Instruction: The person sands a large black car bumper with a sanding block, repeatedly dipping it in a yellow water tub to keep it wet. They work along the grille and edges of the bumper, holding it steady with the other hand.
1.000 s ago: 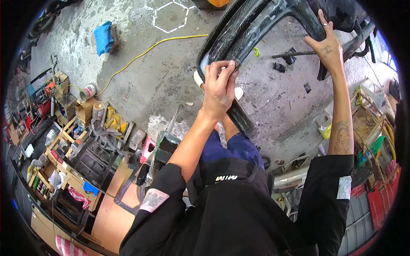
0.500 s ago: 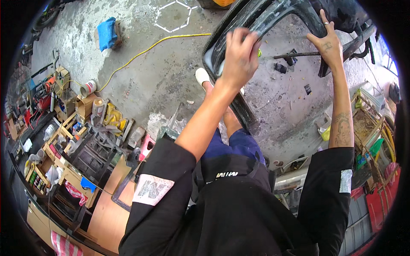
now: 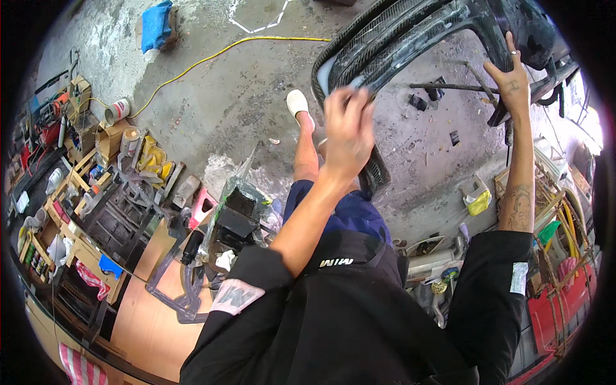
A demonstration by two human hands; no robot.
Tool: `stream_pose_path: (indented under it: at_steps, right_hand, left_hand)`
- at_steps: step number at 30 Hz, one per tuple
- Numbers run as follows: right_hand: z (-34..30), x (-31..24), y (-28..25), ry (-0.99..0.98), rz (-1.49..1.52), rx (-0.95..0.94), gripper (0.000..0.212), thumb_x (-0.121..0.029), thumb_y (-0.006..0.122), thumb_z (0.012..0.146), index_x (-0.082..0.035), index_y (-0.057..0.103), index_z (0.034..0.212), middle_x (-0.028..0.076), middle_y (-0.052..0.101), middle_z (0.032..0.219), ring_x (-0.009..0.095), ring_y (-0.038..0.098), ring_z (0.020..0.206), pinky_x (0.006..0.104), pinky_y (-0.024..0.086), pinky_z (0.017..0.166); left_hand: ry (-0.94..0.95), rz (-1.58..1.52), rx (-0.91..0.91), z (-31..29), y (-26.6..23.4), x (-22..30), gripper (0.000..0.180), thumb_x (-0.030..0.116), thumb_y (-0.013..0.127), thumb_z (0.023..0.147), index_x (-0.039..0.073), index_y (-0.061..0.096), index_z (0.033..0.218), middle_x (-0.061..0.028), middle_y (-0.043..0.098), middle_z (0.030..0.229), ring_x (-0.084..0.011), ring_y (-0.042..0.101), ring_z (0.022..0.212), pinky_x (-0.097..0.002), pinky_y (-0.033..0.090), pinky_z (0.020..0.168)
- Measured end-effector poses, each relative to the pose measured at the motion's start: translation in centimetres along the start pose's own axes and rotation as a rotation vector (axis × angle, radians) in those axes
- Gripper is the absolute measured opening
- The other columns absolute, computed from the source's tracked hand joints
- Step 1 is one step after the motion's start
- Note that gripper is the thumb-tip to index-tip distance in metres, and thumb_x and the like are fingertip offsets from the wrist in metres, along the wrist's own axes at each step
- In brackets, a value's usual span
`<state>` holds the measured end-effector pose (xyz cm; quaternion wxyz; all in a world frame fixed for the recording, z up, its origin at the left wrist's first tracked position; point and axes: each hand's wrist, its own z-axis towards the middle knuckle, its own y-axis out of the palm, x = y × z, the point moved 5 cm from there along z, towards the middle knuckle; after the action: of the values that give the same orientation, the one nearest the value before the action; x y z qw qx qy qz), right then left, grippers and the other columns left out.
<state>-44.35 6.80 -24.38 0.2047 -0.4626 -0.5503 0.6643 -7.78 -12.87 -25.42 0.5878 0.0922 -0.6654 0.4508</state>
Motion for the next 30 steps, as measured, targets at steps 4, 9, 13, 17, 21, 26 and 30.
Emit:
stream_pose_path:
  at_steps: [4, 9, 13, 17, 21, 26, 30]
  right_hand:
    - [0.2, 1.8, 0.3, -0.07, -0.009, -0.023, 0.096, -0.038, 0.083, 0.083, -0.037, 0.036, 0.166, 0.04, 0.043, 0.157, 0.04, 0.043, 0.152, 0.0392, 0.036, 0.121]
    - [-0.1, 0.0, 0.0, -0.038, -0.044, 0.006, 0.097, -0.054, 0.081, 0.079, -0.042, 0.036, 0.164, 0.04, 0.039, 0.158, 0.049, 0.051, 0.142, 0.0443, 0.046, 0.113]
    - [-0.7, 0.6, 0.4, -0.048, -0.061, 0.041, 0.098, -0.054, 0.08, 0.078, -0.043, 0.036, 0.164, 0.039, 0.038, 0.159, 0.047, 0.05, 0.143, 0.043, 0.046, 0.113]
    - [-0.2, 0.9, 0.1, -0.017, -0.026, 0.063, 0.096, -0.054, 0.08, 0.076, -0.041, 0.04, 0.163, 0.037, 0.037, 0.161, 0.046, 0.049, 0.145, 0.0434, 0.045, 0.115]
    - [-0.1, 0.0, 0.8, -0.007, -0.112, 0.045, 0.094, -0.054, 0.081, 0.076, -0.037, 0.044, 0.161, 0.035, 0.038, 0.162, 0.046, 0.051, 0.143, 0.0456, 0.046, 0.115]
    - [-0.4, 0.9, -0.2, 0.002, -0.055, 0.036, 0.099, -0.042, 0.083, 0.078, -0.043, 0.035, 0.165, 0.041, 0.037, 0.159, 0.043, 0.04, 0.153, 0.0405, 0.041, 0.118]
    - [0.0, 0.9, 0.6, 0.004, -0.07, 0.062, 0.098, -0.043, 0.082, 0.079, -0.045, 0.035, 0.164, 0.041, 0.036, 0.159, 0.041, 0.039, 0.153, 0.0402, 0.04, 0.118]
  left_hand:
    - [0.067, -0.082, 0.055, 0.0, 0.8, -0.6, 0.028, -0.003, 0.073, 0.091, -0.001, 0.069, 0.119, -0.0177, 0.062, 0.112, -0.0357, 0.058, 0.098, -0.0432, 0.05, 0.087]
    - [0.109, -0.063, 0.026, 2.8, 1.3, 0.5, 0.026, -0.004, 0.073, 0.09, -0.001, 0.07, 0.115, -0.0176, 0.064, 0.109, -0.0361, 0.059, 0.099, -0.0419, 0.05, 0.087]
    - [0.12, -0.075, -0.025, 1.6, 0.7, -0.2, 0.023, -0.003, 0.073, 0.09, -0.001, 0.071, 0.112, -0.0163, 0.065, 0.109, -0.0352, 0.06, 0.099, -0.0418, 0.05, 0.087]
    - [0.165, -0.037, -0.055, 2.5, 0.8, 0.3, 0.022, -0.004, 0.074, 0.089, 0.0, 0.072, 0.11, -0.0149, 0.066, 0.109, -0.0331, 0.062, 0.097, -0.0409, 0.051, 0.087]
    - [0.247, -0.057, -0.092, 4.4, 1.3, 0.0, 0.024, -0.004, 0.076, 0.087, 0.0, 0.072, 0.11, -0.0146, 0.066, 0.11, -0.0339, 0.063, 0.098, -0.0413, 0.052, 0.088]
    - [0.278, -0.056, -0.119, 3.6, 1.1, 0.0, 0.025, -0.004, 0.076, 0.086, 0.0, 0.072, 0.11, -0.0149, 0.066, 0.109, -0.0346, 0.063, 0.099, -0.041, 0.051, 0.087]
    - [0.337, -0.071, -0.076, 5.6, 1.8, 0.3, 0.023, -0.004, 0.075, 0.087, -0.001, 0.071, 0.11, -0.0156, 0.066, 0.109, -0.0345, 0.062, 0.096, -0.0396, 0.05, 0.087]
